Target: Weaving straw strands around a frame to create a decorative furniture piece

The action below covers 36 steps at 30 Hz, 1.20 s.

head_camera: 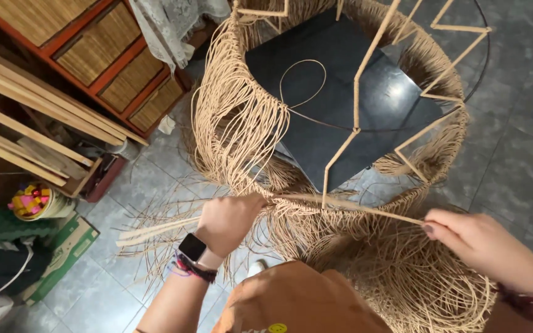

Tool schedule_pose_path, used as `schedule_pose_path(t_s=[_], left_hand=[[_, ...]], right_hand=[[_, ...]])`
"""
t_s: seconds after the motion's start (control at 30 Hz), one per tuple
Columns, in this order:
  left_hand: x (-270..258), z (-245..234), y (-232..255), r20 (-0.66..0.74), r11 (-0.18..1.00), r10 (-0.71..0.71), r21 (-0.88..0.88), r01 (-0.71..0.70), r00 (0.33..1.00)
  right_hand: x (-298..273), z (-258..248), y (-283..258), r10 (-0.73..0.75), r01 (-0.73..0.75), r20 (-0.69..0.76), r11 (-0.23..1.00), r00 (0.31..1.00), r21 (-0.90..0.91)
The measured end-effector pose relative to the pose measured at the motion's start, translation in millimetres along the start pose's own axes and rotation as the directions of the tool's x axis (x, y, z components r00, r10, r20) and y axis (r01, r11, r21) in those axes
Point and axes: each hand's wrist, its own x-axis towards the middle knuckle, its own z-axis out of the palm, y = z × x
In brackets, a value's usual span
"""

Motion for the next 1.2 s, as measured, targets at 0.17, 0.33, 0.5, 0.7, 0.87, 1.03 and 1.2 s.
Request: schedule_pose_path(t_s=[0.17,0.33,0.5,0.7,0.87,1.03,1.2], left_hand=[[-9,-20,100,-0.235,0.731,0.376,-0.52,-0.443,0.896],[-19,48,106,-0.067,0.999,0.038,-0.02,-0.04,0.997],[-33,1,11,0.195,0.989,-0.15,0.027,0.147,0.969],[-23,-48,117,0.208,0.832,0.082,-0.553,0.048,0.975],[-22,8,141,-0.001,0.867,0.259,-0.44,-0.233,0.966],[-34,27,36,0.298,0.996,-0.077,0.06,0.062,0.951],[-34,-38,32,0.376,0.94,-0.341,0.109,0.324,0.862]], right_hand=[[11,17,-85,-0.484,0.477,-0.031,0.87,0.875,-0.124],[10,-4,-59,-0.436,0.43,-0.045,0.897,0.899,-0.103],[9,-12,14,-0.097,0.096,-0.028,0.995,0.995,-0.033],[22,19,-77,-0.504,0.502,-0.012,0.862,0.863,-0.07],[29,25,-95,-0.588,0.592,0.071,0.797,0.806,-0.12],[37,1,-50,-0.404,0.404,0.023,0.913,0.915,-0.052],[47,11,-79,-0.38,0.382,0.035,0.922,0.924,-0.058]])
